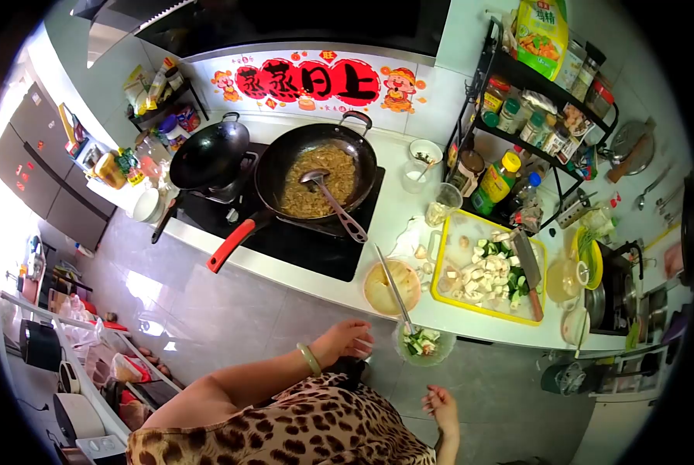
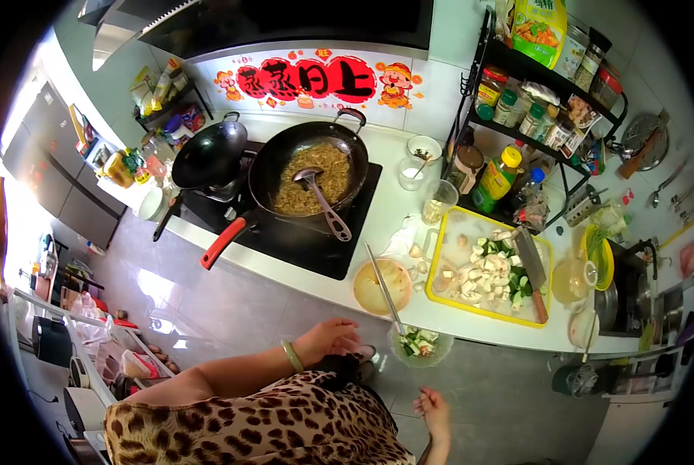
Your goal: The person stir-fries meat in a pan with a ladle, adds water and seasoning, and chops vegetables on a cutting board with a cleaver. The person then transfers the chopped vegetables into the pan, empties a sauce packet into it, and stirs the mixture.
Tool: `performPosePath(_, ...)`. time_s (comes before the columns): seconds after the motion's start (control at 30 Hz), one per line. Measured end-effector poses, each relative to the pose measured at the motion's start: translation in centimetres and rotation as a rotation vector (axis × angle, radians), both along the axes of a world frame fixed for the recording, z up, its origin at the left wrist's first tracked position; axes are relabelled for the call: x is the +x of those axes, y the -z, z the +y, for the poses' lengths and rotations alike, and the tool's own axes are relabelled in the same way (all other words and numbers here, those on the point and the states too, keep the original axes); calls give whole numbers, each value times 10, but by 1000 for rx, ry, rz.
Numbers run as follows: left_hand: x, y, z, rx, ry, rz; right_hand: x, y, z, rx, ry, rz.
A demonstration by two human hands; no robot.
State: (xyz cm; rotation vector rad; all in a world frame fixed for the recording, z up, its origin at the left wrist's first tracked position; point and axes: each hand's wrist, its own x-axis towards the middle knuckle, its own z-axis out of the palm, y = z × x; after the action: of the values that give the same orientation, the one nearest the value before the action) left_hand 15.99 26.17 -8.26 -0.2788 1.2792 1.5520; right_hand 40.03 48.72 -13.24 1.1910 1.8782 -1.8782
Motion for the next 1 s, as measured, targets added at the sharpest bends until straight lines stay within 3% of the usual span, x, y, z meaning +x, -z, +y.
performPosePath(0.13, -7, 39, 15, 134, -150, -74, 5, -4, 6, -55, -4, 9)
performPosePath(0.23, -17, 59, 25, 150, -136, -157, -41, -16, 11, -94, 68, 70)
performPosePath(0.43, -26, 54, 36, 181, -129, -93, -144, -15, 6, -263, -12, 115)
performPosePath(0.63, -23, 79, 39, 270, -241, -157, -164, -6, -5, -381, -139, 29)
performPosePath(0.87, -20, 64, 48, 225, -334, 15, -94, -69, 53, -518, -109, 432)
performPosePath(0.93, -9, 56, 54, 251, -376, 46, -40, -87, 95, -580, 72, 528)
performPosePath(1.0, 1, 41, 66, 256, -403, 98, 22, -92, 138, -474, 305, 528)
